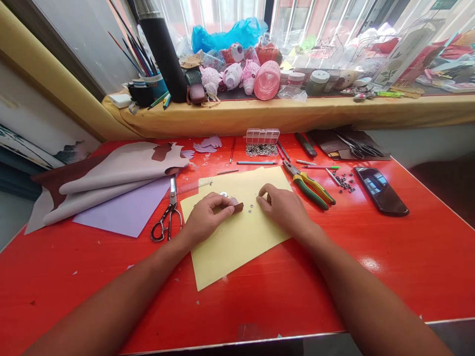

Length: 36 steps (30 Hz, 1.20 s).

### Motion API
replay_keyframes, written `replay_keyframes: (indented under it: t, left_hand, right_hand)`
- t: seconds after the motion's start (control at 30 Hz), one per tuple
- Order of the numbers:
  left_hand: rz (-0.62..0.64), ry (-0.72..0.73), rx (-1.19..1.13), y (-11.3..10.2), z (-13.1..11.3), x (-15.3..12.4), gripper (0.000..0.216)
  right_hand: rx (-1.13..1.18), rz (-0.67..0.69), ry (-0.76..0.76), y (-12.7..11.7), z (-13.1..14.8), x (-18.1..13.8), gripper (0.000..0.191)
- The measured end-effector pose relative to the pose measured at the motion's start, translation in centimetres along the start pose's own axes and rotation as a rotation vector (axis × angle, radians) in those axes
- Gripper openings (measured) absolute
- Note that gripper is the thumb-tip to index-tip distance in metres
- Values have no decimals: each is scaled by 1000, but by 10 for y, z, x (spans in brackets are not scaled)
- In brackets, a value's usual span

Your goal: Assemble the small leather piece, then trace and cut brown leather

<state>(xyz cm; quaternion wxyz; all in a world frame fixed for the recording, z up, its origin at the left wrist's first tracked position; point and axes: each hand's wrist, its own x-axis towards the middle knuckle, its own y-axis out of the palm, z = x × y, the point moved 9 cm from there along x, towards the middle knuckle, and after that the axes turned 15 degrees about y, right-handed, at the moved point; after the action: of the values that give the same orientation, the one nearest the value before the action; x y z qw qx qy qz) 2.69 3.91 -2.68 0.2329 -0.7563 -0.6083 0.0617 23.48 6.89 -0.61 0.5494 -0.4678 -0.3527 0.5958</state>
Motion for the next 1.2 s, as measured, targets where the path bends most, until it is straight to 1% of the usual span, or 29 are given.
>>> replay_keyframes:
  t: [0.9, 0.97, 1.03, 1.13, 1.2]
  left_hand:
    - [4, 8, -8, 1, -3, 0, 18]
    - [8, 7, -12, 1, -4, 0, 19]
    - [13, 9, -15, 1, -4, 0, 20]
    - [17, 13, -18, 0, -5, 0, 21]
    - [26, 25, -8, 0, -6, 0, 21]
  right_hand:
    - [6, -11, 2, 1, -1, -1, 12]
    - [55, -19, -8, 0, 0, -1, 12]
    - [152, -23, -39, -2, 2, -1, 12]
    - [324, -5, -129, -5, 9, -6, 15]
    - [394, 30, -183, -4, 15, -11, 18]
